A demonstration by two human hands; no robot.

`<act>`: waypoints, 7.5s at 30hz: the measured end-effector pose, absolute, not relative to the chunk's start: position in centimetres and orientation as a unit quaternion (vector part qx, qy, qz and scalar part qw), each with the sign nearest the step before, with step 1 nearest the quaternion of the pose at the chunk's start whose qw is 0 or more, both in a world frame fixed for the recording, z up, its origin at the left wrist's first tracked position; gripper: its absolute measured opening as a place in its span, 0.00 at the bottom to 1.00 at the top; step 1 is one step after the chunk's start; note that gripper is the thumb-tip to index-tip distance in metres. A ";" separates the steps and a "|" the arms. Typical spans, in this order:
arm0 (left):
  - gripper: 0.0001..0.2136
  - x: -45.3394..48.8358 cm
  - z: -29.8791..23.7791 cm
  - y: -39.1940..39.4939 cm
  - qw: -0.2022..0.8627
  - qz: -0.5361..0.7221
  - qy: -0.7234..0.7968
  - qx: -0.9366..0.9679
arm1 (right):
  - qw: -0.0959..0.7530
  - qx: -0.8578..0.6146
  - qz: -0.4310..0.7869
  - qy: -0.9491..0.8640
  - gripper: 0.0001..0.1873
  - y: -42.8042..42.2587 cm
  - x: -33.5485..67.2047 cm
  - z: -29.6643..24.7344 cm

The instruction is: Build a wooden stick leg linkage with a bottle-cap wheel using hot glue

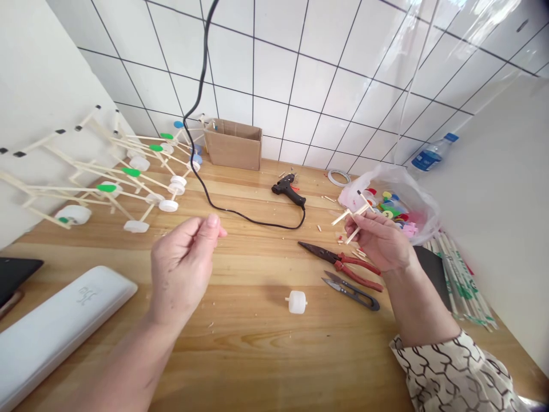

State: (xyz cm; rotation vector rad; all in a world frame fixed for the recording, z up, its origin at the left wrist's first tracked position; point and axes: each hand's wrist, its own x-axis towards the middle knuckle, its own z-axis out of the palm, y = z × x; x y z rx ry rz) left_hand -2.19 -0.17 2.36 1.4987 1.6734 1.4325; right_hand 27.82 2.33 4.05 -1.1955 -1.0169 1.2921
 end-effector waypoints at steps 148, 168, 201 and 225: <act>0.09 2.0 -0.2 -1.8 0.620 0.357 0.506 0.482 | 0.322 -0.549 0.390 -0.666 0.10 -2.3 18.7 1.2; 0.08 1.4 -0.1 0.1 0.628 0.531 0.496 0.279 | 0.295 -0.581 0.328 -0.684 0.13 -0.5 20.9 3.1; 0.08 0.2 0.7 1.0 0.591 0.609 0.471 0.241 | 0.155 -0.682 -0.009 -0.715 0.17 11.0 18.2 6.9; 0.07 0.5 0.3 0.6 0.619 0.592 0.454 0.245 | 0.278 -0.486 0.380 -0.737 0.12 -4.0 22.0 3.6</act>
